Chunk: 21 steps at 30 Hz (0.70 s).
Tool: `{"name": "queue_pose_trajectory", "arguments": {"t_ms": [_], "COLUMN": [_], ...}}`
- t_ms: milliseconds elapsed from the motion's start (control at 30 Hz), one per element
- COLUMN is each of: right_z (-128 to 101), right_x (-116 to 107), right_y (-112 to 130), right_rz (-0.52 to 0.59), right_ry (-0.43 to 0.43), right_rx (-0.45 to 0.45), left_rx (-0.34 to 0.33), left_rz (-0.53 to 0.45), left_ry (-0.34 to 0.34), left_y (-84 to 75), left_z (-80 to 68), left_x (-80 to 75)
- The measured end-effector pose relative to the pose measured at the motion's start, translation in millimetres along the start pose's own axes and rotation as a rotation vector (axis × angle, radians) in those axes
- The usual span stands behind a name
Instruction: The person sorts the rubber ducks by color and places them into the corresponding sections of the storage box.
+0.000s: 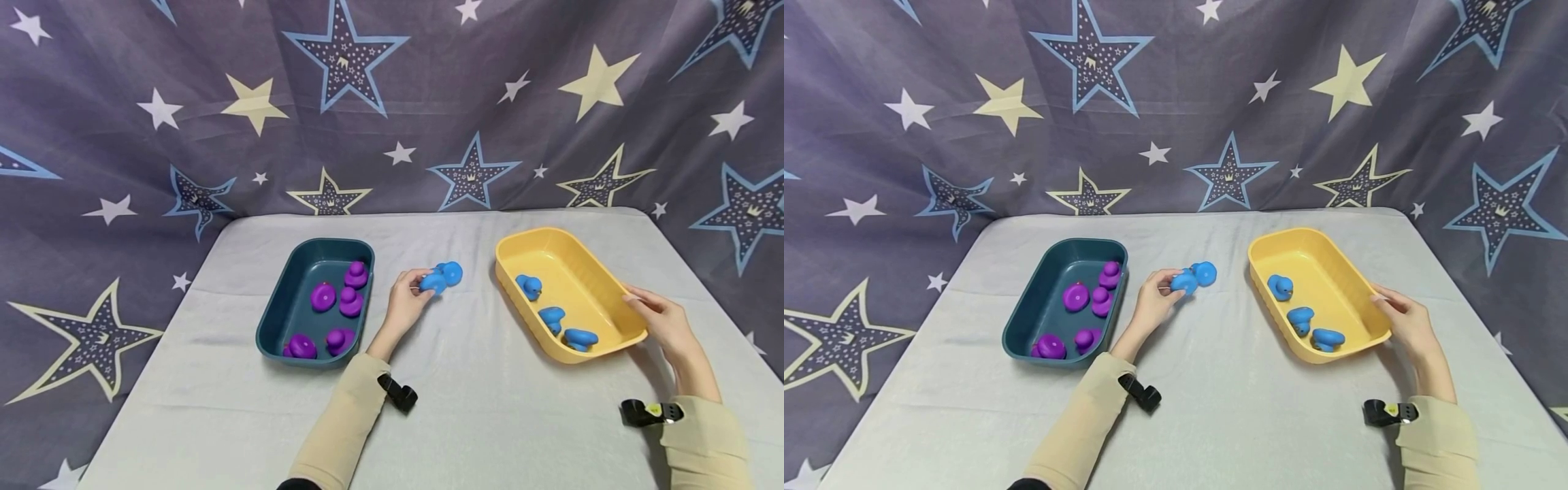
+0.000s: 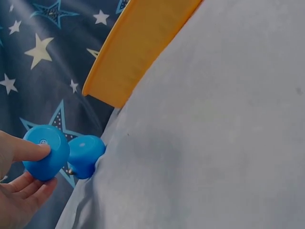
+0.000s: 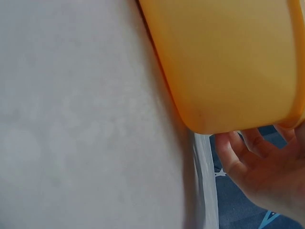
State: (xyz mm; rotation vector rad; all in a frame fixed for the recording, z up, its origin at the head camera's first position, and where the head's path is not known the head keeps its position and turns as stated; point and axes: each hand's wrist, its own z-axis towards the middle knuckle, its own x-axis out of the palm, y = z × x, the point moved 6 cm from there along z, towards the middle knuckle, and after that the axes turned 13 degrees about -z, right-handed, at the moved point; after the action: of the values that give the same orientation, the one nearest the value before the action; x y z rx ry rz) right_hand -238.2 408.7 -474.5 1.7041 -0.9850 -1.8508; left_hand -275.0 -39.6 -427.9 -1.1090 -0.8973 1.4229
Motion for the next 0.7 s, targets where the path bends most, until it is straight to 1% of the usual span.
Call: {"name": "queue_pose_trajectory", "arguments": {"t_ms": [200,333,600,700], "right_z": [-1,-2,-2,-2], "right_x": [0,0,0,0], "right_y": [2,4,4,4], "right_rz": [0.008,0.007,-0.004,-0.007], "right_ry": [-0.003,-0.001,0.002,0.000], "right_rx": [-0.007,-0.004,0.001,0.001], "left_rx": [0.021,0.025,0.027,0.039], "left_rz": [-0.022,-0.038,-0.040,-0.045], "left_ry": [0.008,0.017,0.038,0.052], "left_y": [-3.8,-9.7,-16.2,-18.5], "left_z": [2.3,3.3,7.4,8.6], "left_x": [7.0,12.5,23.3,27.5]}}
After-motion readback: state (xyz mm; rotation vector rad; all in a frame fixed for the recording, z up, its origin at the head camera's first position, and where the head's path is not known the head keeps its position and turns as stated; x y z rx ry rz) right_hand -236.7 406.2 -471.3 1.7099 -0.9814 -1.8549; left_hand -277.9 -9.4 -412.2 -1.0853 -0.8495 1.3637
